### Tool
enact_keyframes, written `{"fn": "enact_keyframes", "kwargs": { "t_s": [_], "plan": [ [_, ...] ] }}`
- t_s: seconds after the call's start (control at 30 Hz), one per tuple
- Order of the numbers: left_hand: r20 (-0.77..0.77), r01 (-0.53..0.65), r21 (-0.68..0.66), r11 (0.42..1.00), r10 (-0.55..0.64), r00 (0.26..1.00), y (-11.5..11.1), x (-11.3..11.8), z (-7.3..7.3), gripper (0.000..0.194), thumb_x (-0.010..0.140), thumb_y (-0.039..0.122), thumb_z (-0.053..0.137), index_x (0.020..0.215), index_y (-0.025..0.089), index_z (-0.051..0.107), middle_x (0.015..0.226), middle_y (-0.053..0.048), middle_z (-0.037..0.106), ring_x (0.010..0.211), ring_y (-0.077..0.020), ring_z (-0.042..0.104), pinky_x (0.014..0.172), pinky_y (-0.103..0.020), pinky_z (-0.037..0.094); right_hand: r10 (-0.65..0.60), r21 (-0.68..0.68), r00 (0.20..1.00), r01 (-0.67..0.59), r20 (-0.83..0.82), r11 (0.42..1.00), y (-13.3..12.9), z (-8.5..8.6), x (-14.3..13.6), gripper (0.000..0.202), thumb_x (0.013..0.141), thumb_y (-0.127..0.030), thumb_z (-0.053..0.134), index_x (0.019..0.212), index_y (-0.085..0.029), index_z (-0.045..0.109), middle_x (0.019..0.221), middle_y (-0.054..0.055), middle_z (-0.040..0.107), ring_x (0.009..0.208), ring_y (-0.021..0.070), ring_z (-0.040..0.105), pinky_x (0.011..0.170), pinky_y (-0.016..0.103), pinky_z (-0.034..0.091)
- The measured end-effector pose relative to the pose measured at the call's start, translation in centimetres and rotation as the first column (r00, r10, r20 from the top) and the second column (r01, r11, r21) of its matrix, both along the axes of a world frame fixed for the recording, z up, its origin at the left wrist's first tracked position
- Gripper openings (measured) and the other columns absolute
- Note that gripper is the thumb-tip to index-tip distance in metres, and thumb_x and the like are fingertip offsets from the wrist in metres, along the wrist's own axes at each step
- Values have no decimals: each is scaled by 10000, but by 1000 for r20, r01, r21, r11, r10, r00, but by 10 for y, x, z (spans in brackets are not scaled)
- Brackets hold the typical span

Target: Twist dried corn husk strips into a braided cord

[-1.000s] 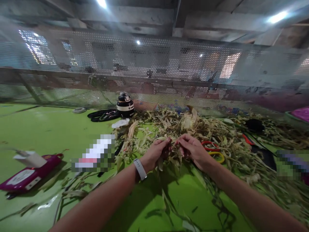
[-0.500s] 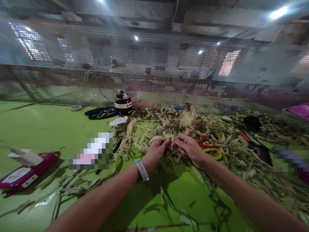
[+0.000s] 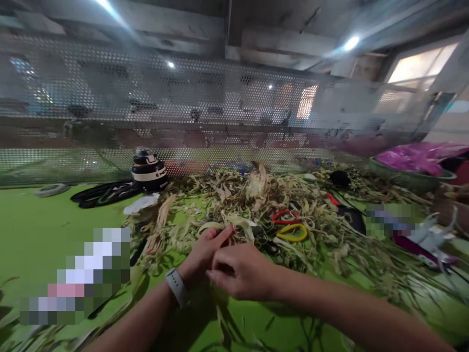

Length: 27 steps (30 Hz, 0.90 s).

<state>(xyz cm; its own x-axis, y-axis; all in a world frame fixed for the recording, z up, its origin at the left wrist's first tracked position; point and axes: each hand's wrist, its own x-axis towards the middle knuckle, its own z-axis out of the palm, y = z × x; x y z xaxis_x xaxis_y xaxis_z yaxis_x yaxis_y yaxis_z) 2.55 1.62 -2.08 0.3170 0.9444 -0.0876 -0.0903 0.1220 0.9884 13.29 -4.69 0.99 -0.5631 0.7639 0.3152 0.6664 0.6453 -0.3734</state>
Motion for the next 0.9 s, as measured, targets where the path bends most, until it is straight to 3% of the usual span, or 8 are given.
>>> {"fn": "enact_keyframes", "kwargs": {
  "t_s": [0.13, 0.3, 0.43, 0.6, 0.73, 0.9],
  "plan": [
    [77, 11, -111, 994, -3, 997, -5, 0, 5, 364, 602, 444, 699, 483, 146, 527, 402, 59, 440, 369, -48, 329, 368, -176, 239, -262, 131, 959, 248, 105, 960, 4, -21, 26, 160, 783, -314, 490, 721, -185, 562, 665, 10, 625, 555, 128, 520, 497, 238, 264],
    [188, -97, -213, 972, 138, 972, -11, 1, 9, 284, 536, 354, 765, 611, 132, 606, 490, 47, 546, 425, -55, 435, 402, -158, 338, -450, 142, 887, 434, 109, 890, 7, -22, 32, 250, 781, -391, 468, 893, -177, 532, 803, 52, 623, 599, 160, 533, 519, 254, 290],
    [219, -86, -242, 966, 141, 966, -14, 2, 13, 275, 523, 338, 778, 615, 128, 625, 495, 34, 579, 431, -63, 473, 409, -159, 370, -378, 51, 926, 376, 17, 925, 10, -26, 29, 154, 771, -325, 483, 820, -186, 529, 755, 30, 601, 632, 154, 521, 558, 247, 330],
    [253, -25, -231, 973, 85, 964, -15, 2, 15, 270, 500, 309, 797, 651, 135, 657, 575, 5, 644, 517, -93, 556, 485, -172, 433, -323, -65, 916, 316, -239, 946, 13, -32, 28, 56, 741, -196, 473, 686, -188, 475, 623, -23, 497, 555, 105, 434, 515, 207, 328],
    [230, 40, -154, 987, -4, 973, -13, 1, 12, 252, 567, 352, 761, 620, 135, 644, 525, 22, 605, 453, -71, 502, 431, -165, 381, -313, -150, 884, 277, -348, 949, 14, -31, 27, 96, 725, -159, 467, 643, -191, 428, 583, -43, 425, 542, 96, 383, 505, 203, 321],
    [235, 61, -117, 991, -32, 972, -10, -1, 8, 235, 618, 351, 732, 640, 138, 635, 511, 38, 572, 422, -47, 457, 409, -153, 340, -321, -205, 854, 257, -410, 944, 13, -25, 28, 120, 735, -162, 460, 628, -189, 414, 606, -36, 417, 581, 106, 390, 538, 218, 327]
  ]
}}
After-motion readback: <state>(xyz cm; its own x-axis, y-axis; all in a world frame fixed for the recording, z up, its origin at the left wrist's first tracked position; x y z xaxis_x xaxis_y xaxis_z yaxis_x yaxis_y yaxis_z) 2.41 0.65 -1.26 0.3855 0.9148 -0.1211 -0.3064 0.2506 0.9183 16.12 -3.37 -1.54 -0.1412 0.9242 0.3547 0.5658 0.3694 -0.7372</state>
